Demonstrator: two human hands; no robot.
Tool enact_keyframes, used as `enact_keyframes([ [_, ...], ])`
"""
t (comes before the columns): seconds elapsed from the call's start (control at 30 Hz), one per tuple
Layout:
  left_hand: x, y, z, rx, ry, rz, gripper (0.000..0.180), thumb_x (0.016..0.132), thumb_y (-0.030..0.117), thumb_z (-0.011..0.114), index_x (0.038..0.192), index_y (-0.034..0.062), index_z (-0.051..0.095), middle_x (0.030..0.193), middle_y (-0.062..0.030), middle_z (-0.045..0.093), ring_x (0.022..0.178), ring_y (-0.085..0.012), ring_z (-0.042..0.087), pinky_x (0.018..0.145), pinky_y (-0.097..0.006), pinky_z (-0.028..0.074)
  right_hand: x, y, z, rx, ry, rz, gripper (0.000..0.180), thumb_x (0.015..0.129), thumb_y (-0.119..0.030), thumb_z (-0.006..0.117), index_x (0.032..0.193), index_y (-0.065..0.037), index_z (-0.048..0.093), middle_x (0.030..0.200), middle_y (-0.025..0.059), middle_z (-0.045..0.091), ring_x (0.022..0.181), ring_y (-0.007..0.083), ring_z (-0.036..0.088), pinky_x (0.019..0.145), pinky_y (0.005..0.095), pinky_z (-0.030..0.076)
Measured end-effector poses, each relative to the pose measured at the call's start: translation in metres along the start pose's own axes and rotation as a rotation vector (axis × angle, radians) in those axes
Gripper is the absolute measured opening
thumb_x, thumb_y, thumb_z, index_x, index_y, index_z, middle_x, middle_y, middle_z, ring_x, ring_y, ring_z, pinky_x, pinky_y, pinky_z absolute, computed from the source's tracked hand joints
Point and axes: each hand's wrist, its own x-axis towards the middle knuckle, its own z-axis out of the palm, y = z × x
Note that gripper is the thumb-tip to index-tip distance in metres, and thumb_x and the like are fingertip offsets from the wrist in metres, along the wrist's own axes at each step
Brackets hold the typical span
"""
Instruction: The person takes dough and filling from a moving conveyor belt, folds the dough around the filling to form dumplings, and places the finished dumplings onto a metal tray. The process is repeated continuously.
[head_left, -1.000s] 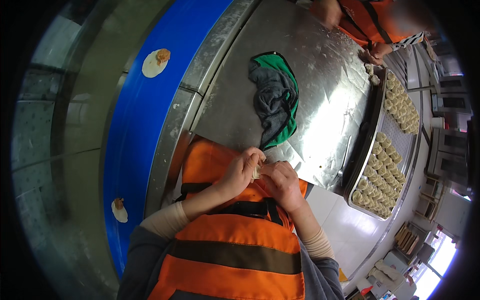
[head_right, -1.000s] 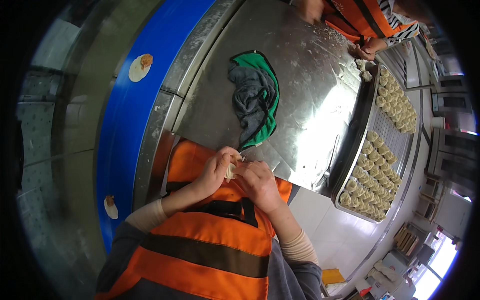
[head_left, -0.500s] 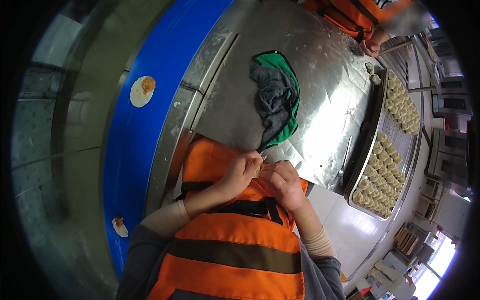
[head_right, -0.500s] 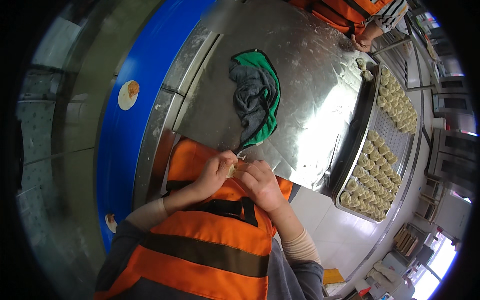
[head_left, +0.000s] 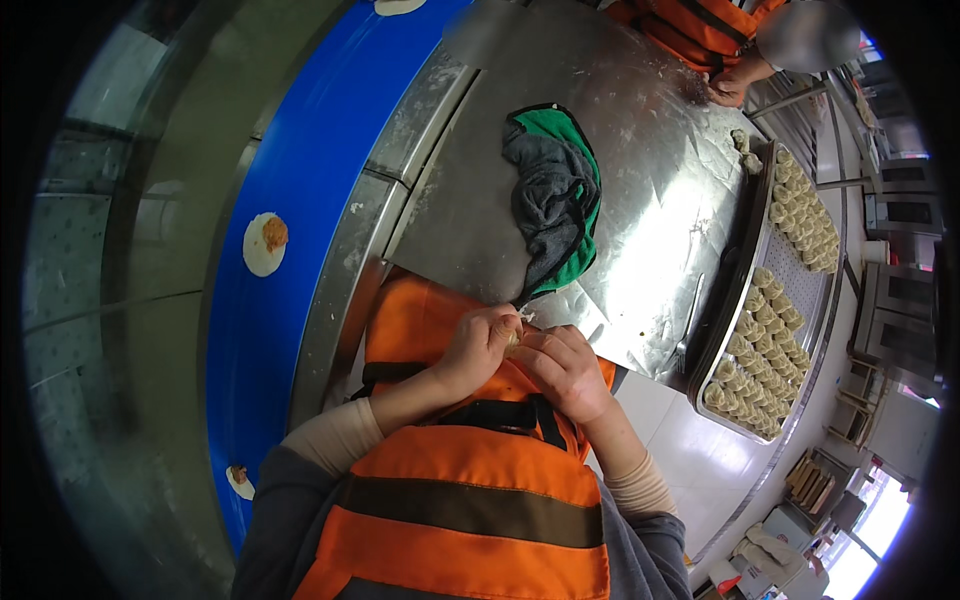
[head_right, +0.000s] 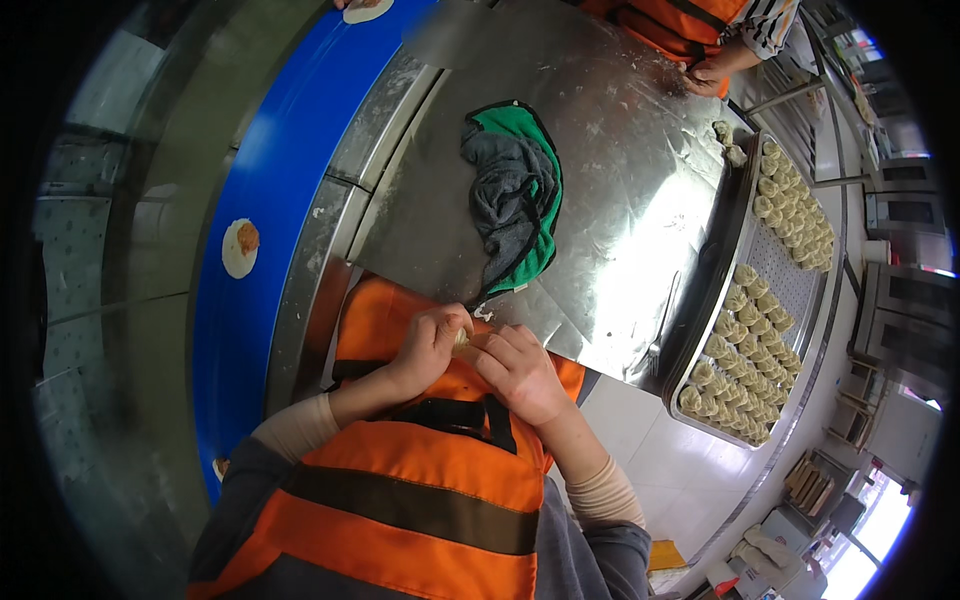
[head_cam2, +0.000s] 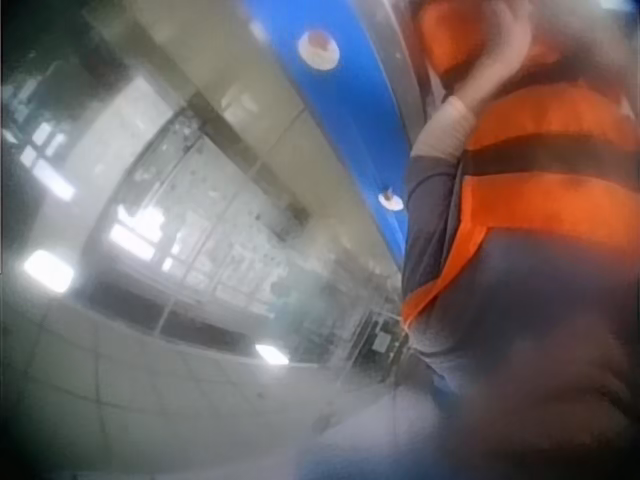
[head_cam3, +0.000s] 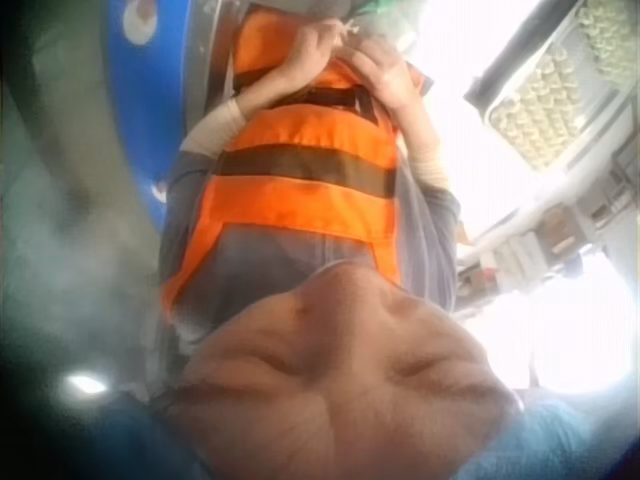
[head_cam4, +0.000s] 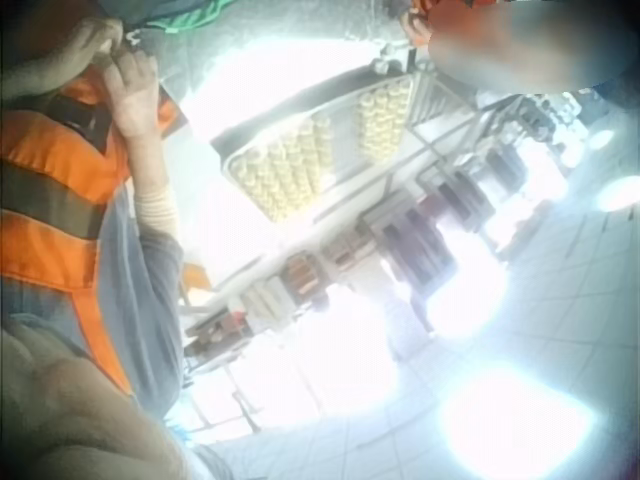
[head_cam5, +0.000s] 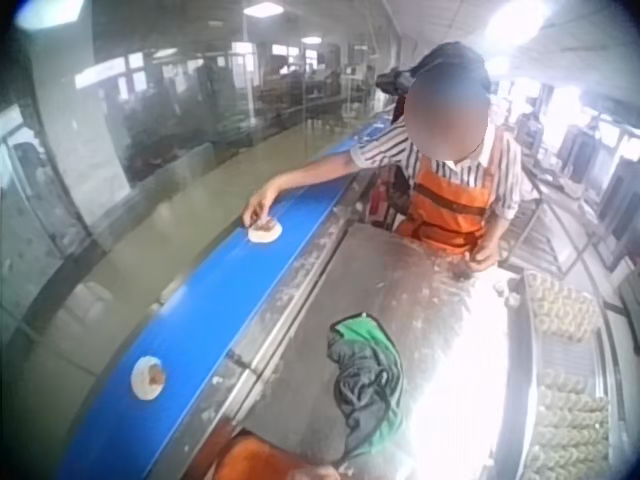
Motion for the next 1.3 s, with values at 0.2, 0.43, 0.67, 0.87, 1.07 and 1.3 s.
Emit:
enact_keyframes([
  [0.2, 0.002, -0.005, 0.006, -0.367, -0.033, -0.146, 0.045, 0.11, 0.038, 0.032, 0.109, 0.0019, 0.059, 0.089, -0.0081, 0.067, 0.081, -0.0223, 0.065, 0.074, -0.033, 0.05, 0.01, -0.008, -0.011, -0.03, 0.083, 0.148, 0.043, 0.073, -0.014, 0.075, 0.115, -0.007, 0.065, 0.111, 0.0061, 0.064, 0.094, 0.0258, 0.061, 0.083, 0.037, 0.045],
  [0.43, -0.009, 0.027, -0.01, -0.223, 0.002, 0.019, 0.043, 0.11, 0.028, 0.036, 0.142, 0.0006, 0.043, 0.127, -0.0107, 0.058, 0.111, -0.0149, 0.059, 0.094, -0.029, 0.049, 0.026, -0.017, -0.004, 0.164, 0.055, 0.248, 0.051, 0.069, -0.009, 0.082, 0.118, -0.008, 0.067, 0.115, 0.0088, 0.067, 0.108, 0.0304, 0.06, 0.093, 0.0408, 0.043],
  [0.67, -0.077, 0.046, -0.186, 0.561, 0.792, -0.211, 0.031, 0.09, 0.009, 0.072, 0.119, 0.0056, 0.061, 0.099, -0.0061, 0.059, 0.085, -0.0133, 0.056, 0.07, -0.028, 0.048, 0.01, -0.003, -0.005, 0.266, 0.182, 0.366, 0.049, 0.066, 0.004, 0.08, 0.113, -0.001, 0.065, 0.111, 0.0142, 0.067, 0.102, 0.0331, 0.061, 0.089, 0.0402, 0.049],
  [0.87, -0.154, 0.008, -0.239, 1.032, 0.752, -0.385, 0.046, 0.081, 0.011, 0.079, 0.121, 0.0051, 0.057, 0.118, -0.0152, 0.056, 0.108, -0.036, 0.055, 0.092, -0.044, 0.047, 0.021, -0.001, 0.007, 0.3, 0.101, 0.321, 0.046, 0.069, 0.006, 0.078, 0.113, -0.001, 0.064, 0.112, 0.0153, 0.067, 0.105, 0.0335, 0.062, 0.092, 0.0404, 0.05],
  [1.07, -0.199, -0.003, -0.234, 0.886, 0.855, -0.29, 0.043, 0.084, 0.006, 0.074, 0.122, 0.0052, 0.056, 0.116, -0.0137, 0.059, 0.104, -0.03, 0.059, 0.086, -0.04, 0.05, 0.028, -0.001, 0.014, 0.301, 0.041, 0.284, 0.046, 0.07, 0.008, 0.077, 0.113, 0.0, 0.063, 0.113, 0.0164, 0.067, 0.105, 0.034, 0.063, 0.093, 0.0401, 0.05],
  [1.3, -0.256, -0.016, -0.239, 0.375, 1.155, -0.395, 0.033, 0.085, 0.005, 0.073, 0.116, 0.0061, 0.062, 0.115, -0.0079, 0.06, 0.101, -0.0168, 0.061, 0.079, -0.032, 0.05, 0.035, -0.008, 0.021, 0.331, -0.038, 0.241, 0.045, 0.073, 0.009, 0.075, 0.115, 0.001, 0.062, 0.113, 0.0171, 0.066, 0.105, 0.0326, 0.063, 0.094, 0.0387, 0.049],
])
